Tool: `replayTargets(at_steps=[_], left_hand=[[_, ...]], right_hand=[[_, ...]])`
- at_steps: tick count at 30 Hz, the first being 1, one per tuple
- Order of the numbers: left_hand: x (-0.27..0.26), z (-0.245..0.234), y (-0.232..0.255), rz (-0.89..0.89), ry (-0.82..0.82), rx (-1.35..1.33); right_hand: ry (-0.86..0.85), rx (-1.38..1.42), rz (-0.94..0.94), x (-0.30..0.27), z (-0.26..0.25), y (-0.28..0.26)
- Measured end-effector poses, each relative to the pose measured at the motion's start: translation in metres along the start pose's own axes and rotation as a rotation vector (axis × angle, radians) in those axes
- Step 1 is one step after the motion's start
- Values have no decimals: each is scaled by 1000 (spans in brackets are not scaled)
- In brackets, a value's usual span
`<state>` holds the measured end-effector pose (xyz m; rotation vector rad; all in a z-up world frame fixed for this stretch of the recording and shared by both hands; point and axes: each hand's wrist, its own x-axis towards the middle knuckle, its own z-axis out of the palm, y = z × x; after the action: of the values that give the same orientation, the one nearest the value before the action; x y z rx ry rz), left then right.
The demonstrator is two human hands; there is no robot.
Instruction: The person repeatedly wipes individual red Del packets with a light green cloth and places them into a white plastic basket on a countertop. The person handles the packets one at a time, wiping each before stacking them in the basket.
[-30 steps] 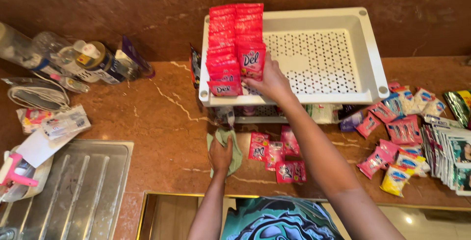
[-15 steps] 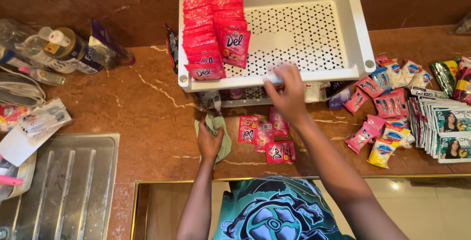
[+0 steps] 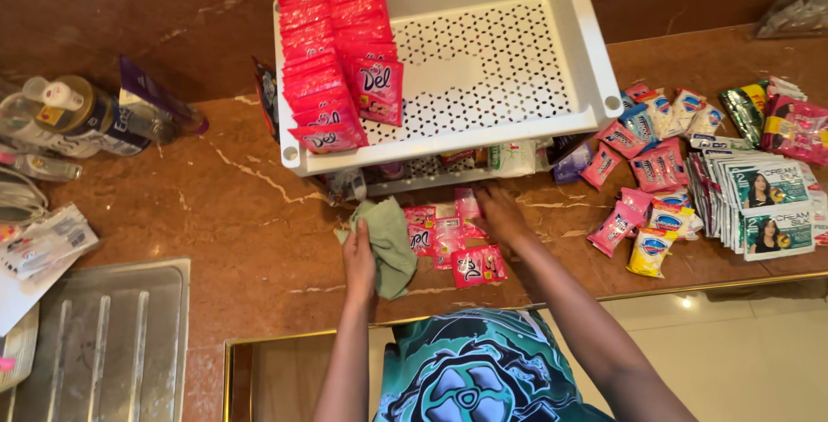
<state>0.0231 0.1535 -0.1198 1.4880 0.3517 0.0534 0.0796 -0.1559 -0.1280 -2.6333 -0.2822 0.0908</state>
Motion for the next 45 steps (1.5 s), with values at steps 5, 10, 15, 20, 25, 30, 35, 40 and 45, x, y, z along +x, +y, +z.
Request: replayTargets(at_steps=[5,10,15,20,25,30,35,40,45], left_hand=[[-12,15,29,-55,-20,-275],[-26,19,55,-44,-53,-493],[-48,55,69,89,-209,-129],[-106,117,87,443,-555,114],[-105,128,115,629,-488,-91],[-69,119,105,180,-451,-426],[-102,122,76,391,-534,-177],[-85,118,77,-130,-500,-353],[-80,114,96,346,-438,-279]], right_hand=[[-211,-11,277,4,-6,10],[-138,242,345,-24,-37,18],[141,840,89,-50,-62,-33],[190,1481,-177,-50,-81,-115],[185,1267,-431,-70,-94,-154],[193,791,-539,-77,-96,-167],[310,894,-487,-50,-112,-160],[144,919,-479,-59,-106,-166],[192,752,-546,-61,-104,-167]])
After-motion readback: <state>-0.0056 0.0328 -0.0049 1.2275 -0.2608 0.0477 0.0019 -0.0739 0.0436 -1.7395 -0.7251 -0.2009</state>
